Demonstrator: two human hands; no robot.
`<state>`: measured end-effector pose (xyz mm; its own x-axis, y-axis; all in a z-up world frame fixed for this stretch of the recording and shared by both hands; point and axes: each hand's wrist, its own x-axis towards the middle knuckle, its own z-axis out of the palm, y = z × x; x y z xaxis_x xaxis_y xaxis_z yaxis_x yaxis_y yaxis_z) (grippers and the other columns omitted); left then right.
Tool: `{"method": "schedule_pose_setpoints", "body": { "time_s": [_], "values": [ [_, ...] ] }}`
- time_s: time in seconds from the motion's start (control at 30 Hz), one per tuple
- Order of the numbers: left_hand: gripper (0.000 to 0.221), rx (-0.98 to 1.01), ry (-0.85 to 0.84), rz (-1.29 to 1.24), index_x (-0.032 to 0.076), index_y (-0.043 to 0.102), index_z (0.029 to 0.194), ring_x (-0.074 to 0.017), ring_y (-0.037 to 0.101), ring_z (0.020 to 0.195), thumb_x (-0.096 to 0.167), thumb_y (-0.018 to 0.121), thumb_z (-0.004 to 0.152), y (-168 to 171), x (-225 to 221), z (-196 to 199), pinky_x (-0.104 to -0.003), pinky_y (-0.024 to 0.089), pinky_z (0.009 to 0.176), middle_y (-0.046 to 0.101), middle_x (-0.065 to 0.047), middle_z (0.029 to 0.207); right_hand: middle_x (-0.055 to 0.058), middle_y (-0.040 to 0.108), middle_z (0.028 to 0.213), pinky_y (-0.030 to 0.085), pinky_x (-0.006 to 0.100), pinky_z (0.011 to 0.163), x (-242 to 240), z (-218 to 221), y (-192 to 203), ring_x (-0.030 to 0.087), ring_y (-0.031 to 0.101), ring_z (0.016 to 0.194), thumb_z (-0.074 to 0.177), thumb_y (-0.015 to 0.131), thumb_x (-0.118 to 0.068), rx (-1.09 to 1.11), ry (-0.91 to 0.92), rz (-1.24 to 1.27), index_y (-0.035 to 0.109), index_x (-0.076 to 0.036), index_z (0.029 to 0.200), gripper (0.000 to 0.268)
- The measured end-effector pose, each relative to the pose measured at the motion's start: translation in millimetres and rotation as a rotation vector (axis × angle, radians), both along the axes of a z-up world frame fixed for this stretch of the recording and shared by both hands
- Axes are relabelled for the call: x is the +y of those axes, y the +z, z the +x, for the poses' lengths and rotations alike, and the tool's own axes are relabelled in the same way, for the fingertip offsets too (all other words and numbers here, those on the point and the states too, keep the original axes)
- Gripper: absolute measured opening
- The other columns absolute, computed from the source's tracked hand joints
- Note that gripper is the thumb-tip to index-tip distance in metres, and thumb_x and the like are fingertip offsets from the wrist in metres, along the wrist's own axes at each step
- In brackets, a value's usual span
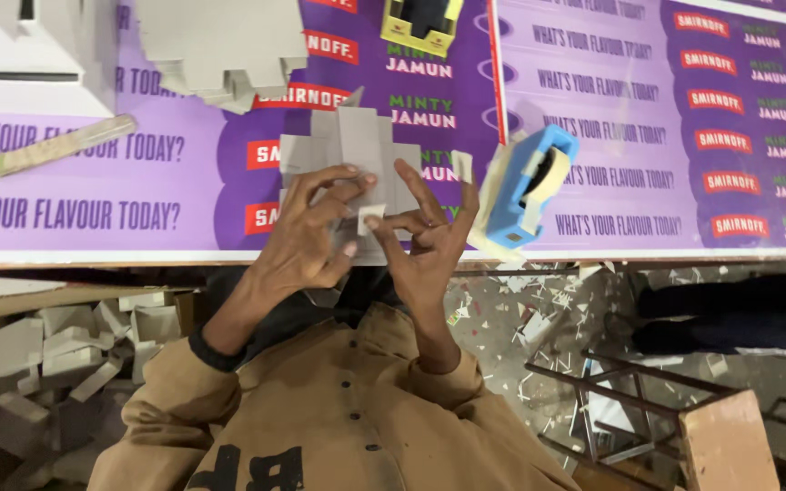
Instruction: The person repeatedly folds white cardboard pieces into small box shapes and secures them with tape from a blue dispenser. The person handles each piece one at a time, folding flaps and applying tape to form the box structure.
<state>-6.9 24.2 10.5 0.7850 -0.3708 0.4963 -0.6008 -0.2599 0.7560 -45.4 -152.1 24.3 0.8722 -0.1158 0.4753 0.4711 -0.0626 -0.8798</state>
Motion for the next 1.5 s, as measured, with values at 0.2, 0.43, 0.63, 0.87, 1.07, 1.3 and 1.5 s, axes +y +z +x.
{"method": "schedule_pose_setpoints", "body": {
  "time_s": [0.2,0.43,0.63,0.87,1.07,1.3,1.5],
  "values": [
    [0.04,-0.416,-0.024,0.107,0.002,0.064,0.119,-0.0386,0.046,0.138,0.022,0.063,0.085,-5.8,2.6,8.8,-0.051,0.049,0.11,0.059,-0.019,0.141,0.028,0.069,0.135,0.057,0.023,0.075,-2.4,5.1,5.8,0.019,0.077,0.087,0.09,0.079,0.008,0.127,-0.055,-0.08,0.003,-0.005,0.162,0.106],
    [0.04,-0.515,0.191,0.111,-0.001,0.066,0.131,-0.0395,0.058,0.132,0.022,0.05,0.102,0.1,-10.7,4.1,-0.05,0.058,0.105,0.059,-0.021,0.14,0.016,0.074,0.093,0.061,0.026,0.078,-6.3,6.4,-13.2,0.016,0.073,0.083,0.087,0.082,0.005,0.216,-0.099,-0.012,0.02,0.0,0.16,0.095],
    [0.041,-0.451,0.221,0.05,-0.001,0.069,0.128,-0.0384,0.06,0.13,0.024,0.044,0.107,1.4,-13.9,0.7,-0.05,0.059,0.103,0.062,-0.019,0.136,0.01,0.075,0.081,0.039,0.018,0.058,-5.3,8.4,-34.4,0.008,0.059,0.062,0.089,0.084,0.003,0.167,-0.18,-0.07,0.034,0.001,0.157,0.084],
    [0.04,-0.387,0.191,-0.012,-0.001,0.07,0.128,-0.0361,0.059,0.128,0.02,0.045,0.106,-2.3,-10.5,-0.7,-0.049,0.056,0.106,0.064,-0.017,0.135,0.004,0.066,0.082,0.038,0.017,0.057,-12.0,13.2,-43.9,0.005,0.053,0.062,0.076,0.094,-0.001,0.046,-0.18,-0.147,0.037,-0.002,0.156,0.098],
    [0.035,-0.39,0.264,0.01,0.001,0.07,0.122,-0.0367,0.056,0.126,0.025,0.065,0.098,3.1,-16.9,-2.1,-0.048,0.055,0.101,0.062,-0.017,0.127,0.014,0.069,0.114,0.051,0.025,0.063,-16.1,18.0,-54.6,0.013,0.062,0.074,0.076,0.092,-0.009,0.12,-0.162,-0.304,0.041,-0.004,0.155,0.094],
    [0.034,-0.023,0.613,-0.303,0.003,0.055,0.118,-0.0257,0.059,0.116,0.003,0.078,0.093,1.7,0.9,-23.5,-0.039,0.052,0.098,0.055,-0.013,0.123,0.017,0.066,0.137,0.054,0.042,0.104,-3.6,3.1,-33.0,0.027,0.065,0.125,0.083,0.089,-0.019,0.126,-0.057,-0.37,0.019,-0.005,0.161,0.106],
    [0.042,0.211,0.506,-0.482,0.002,0.056,0.129,-0.03,0.05,0.121,0.006,0.074,0.092,-8.7,-21.0,-27.5,-0.041,0.045,0.104,0.052,-0.021,0.134,0.014,0.072,0.131,0.049,0.043,0.111,-0.7,4.7,8.3,0.032,0.061,0.132,0.089,0.084,-0.006,-0.195,-0.306,-0.573,0.034,-0.02,0.152,0.082]
  ]
}}
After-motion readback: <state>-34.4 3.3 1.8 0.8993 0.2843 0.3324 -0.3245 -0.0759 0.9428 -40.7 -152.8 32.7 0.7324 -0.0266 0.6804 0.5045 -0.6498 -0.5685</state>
